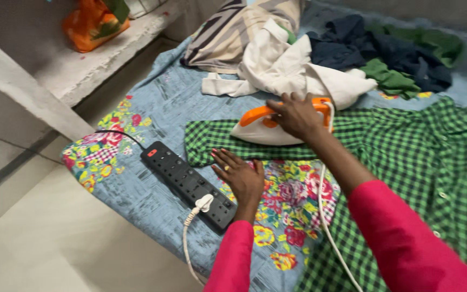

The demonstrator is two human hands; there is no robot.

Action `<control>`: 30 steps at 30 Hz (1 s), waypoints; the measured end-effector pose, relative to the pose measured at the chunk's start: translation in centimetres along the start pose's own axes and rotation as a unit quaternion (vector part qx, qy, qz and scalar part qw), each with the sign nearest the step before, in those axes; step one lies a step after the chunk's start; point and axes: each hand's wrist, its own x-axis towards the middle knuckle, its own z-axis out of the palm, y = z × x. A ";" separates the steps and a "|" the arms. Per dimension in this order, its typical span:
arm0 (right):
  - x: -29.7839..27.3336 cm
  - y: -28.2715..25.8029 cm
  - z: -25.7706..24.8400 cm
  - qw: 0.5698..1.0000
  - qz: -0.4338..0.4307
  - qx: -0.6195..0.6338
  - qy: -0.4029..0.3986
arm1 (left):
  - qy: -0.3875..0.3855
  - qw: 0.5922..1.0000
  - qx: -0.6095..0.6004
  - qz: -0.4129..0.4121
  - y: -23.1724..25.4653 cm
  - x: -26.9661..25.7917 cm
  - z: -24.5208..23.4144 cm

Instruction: The person irons a green checkered shirt laid flat on a bed. They use an electric iron to smooth the fabric, moving systematically across the body and sleeves of the shirt while occasionally adjusting the garment with their hands.

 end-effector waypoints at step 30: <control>-16.7 30.9 8.8 0.835 0.493 -0.232 -0.071 | 0.004 0.999 0.031 0.020 -0.2 0.0 1.9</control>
